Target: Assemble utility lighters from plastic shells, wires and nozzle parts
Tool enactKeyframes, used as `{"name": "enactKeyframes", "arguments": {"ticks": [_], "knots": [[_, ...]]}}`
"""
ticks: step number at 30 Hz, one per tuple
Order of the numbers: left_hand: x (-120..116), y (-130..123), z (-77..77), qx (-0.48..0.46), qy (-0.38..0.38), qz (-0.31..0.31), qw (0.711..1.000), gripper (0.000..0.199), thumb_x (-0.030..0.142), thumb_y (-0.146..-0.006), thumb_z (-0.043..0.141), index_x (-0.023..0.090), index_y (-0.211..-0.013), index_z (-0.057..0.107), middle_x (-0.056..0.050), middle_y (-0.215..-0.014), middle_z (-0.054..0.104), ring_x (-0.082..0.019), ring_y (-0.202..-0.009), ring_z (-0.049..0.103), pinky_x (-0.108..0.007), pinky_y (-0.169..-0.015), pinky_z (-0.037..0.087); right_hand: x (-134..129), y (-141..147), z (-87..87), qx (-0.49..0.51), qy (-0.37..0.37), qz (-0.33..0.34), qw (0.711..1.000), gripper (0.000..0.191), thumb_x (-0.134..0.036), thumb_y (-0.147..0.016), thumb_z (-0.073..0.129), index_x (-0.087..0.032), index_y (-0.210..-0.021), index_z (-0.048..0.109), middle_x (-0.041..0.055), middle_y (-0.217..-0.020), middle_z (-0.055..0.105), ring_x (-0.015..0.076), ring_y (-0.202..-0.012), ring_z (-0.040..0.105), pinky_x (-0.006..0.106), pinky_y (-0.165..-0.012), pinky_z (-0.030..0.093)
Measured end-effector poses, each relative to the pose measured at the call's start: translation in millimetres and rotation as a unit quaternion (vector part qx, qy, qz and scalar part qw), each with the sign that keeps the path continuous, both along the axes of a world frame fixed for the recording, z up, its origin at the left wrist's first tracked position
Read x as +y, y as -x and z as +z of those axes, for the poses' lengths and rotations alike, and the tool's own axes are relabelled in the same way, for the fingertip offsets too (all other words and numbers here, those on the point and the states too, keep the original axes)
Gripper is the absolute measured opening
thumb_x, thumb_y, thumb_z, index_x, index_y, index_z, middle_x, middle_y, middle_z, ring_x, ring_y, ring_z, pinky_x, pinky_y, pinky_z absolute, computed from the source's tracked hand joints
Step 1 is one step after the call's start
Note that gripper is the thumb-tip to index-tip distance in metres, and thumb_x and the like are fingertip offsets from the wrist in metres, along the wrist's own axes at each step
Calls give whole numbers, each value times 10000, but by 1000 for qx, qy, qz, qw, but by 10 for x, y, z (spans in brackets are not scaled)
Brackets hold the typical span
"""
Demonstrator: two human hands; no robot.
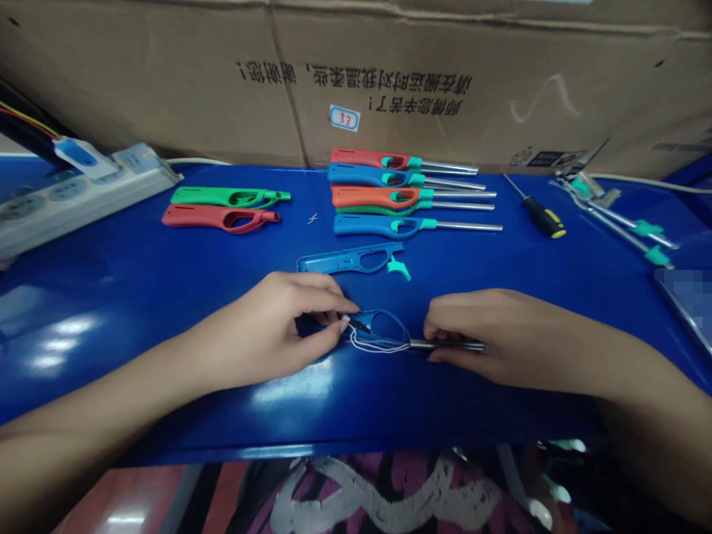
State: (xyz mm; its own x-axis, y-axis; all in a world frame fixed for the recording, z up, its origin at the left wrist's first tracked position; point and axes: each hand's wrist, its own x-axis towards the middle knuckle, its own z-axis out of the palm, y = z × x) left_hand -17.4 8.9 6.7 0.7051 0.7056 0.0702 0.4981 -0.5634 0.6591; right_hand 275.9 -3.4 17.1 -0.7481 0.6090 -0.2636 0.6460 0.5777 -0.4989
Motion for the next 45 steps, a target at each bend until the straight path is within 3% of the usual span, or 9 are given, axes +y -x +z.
{"name": "enactKeyframes", "arguments": {"ticks": [4, 10, 15, 21, 27, 34, 45], "knots": [[42, 22, -59, -12, -13, -28, 999, 192, 212, -955, 626, 203, -1067, 781, -31, -1010, 732, -117, -868, 708, -200, -786, 551, 14, -2, -1, -10, 13, 0, 1000, 82, -291, -951, 630, -231, -895, 625, -27, -874, 669, 132, -755, 606, 257, -631, 367], [59, 36, -76, -12, -40, -42, 998, 177, 213, -969, 620, 197, -1040, 782, -25, -996, 736, -111, -856, 714, -190, -774, 540, 12, 3, 33, -26, 26, -10, 999, 85, -292, -946, 636, -233, -890, 611, -34, -882, 668, 137, -782, 609, 260, -643, 360], [60, 23, -79, -10, -58, -23, 998, 158, 243, -966, 626, 192, -1009, 769, -25, -990, 746, -126, -869, 718, -212, -798, 545, 30, -10, 25, -40, 1, -26, 999, 113, -287, -922, 670, -221, -859, 603, -32, -857, 668, 130, -717, 582, 262, -613, 326], [114, 7, -111, -21, -7, 29, 999, 163, 320, -940, 650, 221, -933, 778, -13, -921, 761, -128, -781, 704, -212, -668, 536, 122, -42, -41, -38, -51, -67, 996, 145, -325, -904, 703, -216, -855, 620, -21, -845, 656, 139, -719, 565, 267, -585, 290], [127, 9, -131, -31, 20, 72, 997, 180, 354, -913, 666, 213, -919, 777, -36, -917, 764, -146, -792, 701, -226, -669, 547, 102, -3, -44, -21, -89, -35, 995, 133, -277, -1001, 557, -197, -962, 656, 32, -932, 647, 161, -814, 604, 277, -662, 371], [143, 1, -186, -71, 116, 131, 982, 165, 354, -867, 712, 199, -891, 765, -21, -814, 767, -135, -694, 698, -216, -615, 554, 40, -4, -48, -66, -159, -4, 985, 212, -235, -1023, 474, -204, -1020, 683, 36, -954, 654, 156, -738, 599, 293, -591, 322], [131, -21, -178, -55, 93, 122, 987, 165, 353, -865, 710, 199, -852, 768, -25, -844, 765, -145, -743, 710, -237, -662, 560, 31, 24, -82, -76, -212, 37, 974, 236, -87, -955, 467, -175, -836, 651, 22, -786, 609, 148, -636, 539, 307, -557, 299]]}}
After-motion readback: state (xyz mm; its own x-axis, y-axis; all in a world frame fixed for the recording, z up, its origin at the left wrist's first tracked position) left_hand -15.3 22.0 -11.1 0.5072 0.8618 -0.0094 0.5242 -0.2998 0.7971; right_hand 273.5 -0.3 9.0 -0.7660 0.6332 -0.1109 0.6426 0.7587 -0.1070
